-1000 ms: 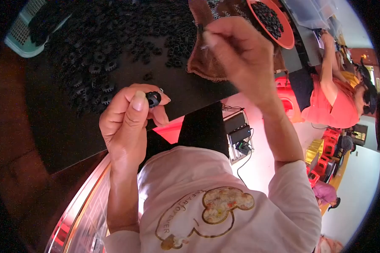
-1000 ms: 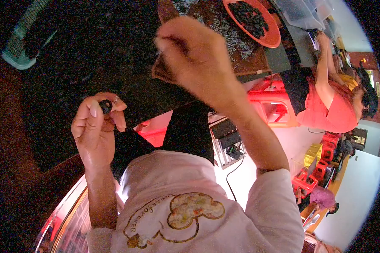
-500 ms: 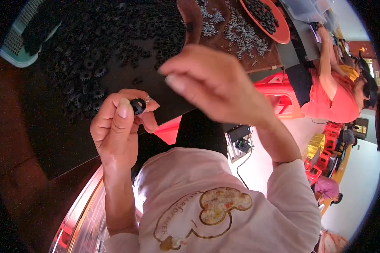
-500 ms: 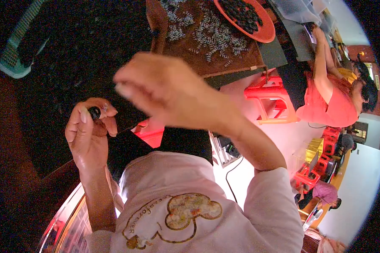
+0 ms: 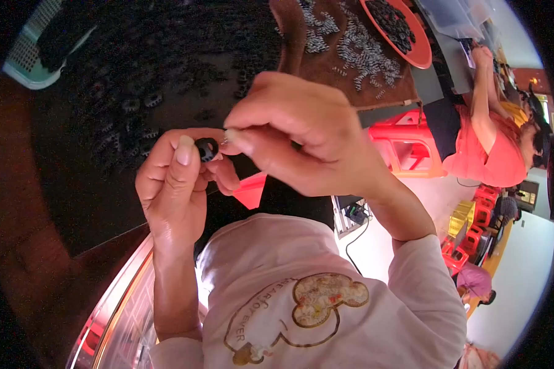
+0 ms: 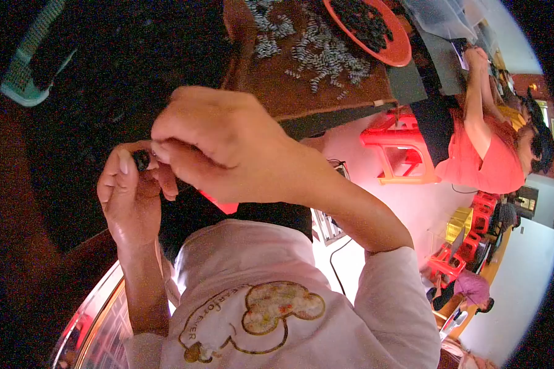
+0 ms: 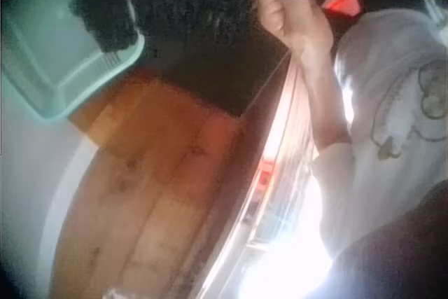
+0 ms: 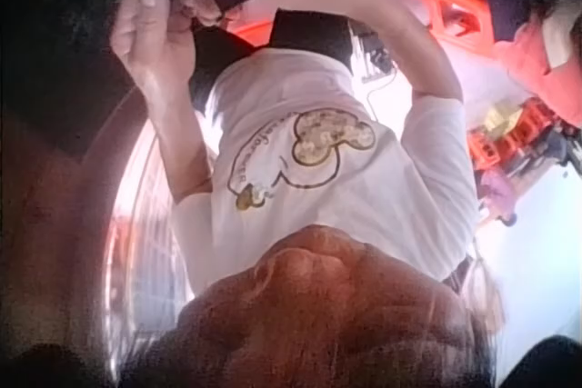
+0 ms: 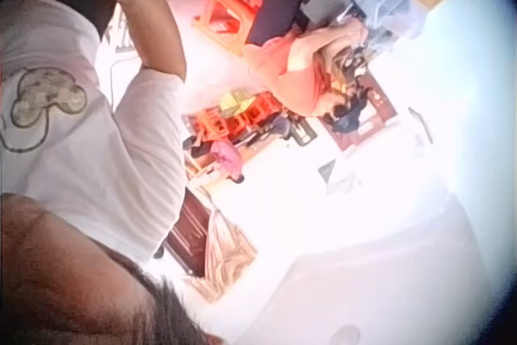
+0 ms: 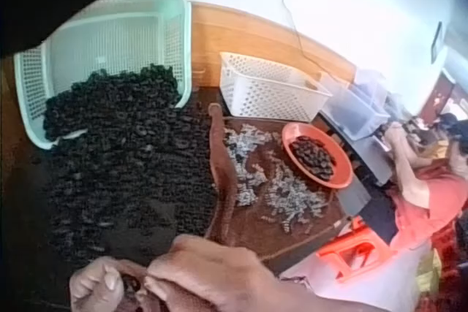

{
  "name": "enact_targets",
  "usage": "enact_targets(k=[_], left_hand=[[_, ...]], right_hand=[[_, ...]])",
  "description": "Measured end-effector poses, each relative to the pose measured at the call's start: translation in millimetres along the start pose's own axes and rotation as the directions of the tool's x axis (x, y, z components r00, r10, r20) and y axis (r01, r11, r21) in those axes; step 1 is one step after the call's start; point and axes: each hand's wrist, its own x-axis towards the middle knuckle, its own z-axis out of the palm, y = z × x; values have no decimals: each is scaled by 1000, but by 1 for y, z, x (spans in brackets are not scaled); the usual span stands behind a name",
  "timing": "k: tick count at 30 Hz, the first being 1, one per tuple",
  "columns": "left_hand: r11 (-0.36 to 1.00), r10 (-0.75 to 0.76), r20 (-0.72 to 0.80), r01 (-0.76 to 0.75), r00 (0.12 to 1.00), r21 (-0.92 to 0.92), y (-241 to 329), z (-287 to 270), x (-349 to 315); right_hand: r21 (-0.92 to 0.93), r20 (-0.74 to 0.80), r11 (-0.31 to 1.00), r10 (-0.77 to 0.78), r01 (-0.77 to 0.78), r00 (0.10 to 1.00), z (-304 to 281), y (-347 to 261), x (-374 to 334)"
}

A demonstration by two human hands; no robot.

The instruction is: The recorder is manually assembling small black hair clips by inserting metal springs into the plastic components.

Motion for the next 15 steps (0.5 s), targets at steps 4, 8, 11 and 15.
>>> enact_targets(k=[4,8,11,15], left_hand=[[1000,2,-38,-2,999,10,-2,1,0],[1000,-6,-27,5,1000,-8,-2,-1,-1],[998,-5,-24,4,1000,-56,-1,-1,0],[998,-19,-58,16,998,-58,1,-1,-2]], right_hand=[[285,-17,941,197,-185,980,4,-12,1],[370,92,892,242,-259,966,6,-14,3],[403,11,875,287,-267,958,16,-12,1],[190,-24,973,136,-129,990,19,-5,0]])
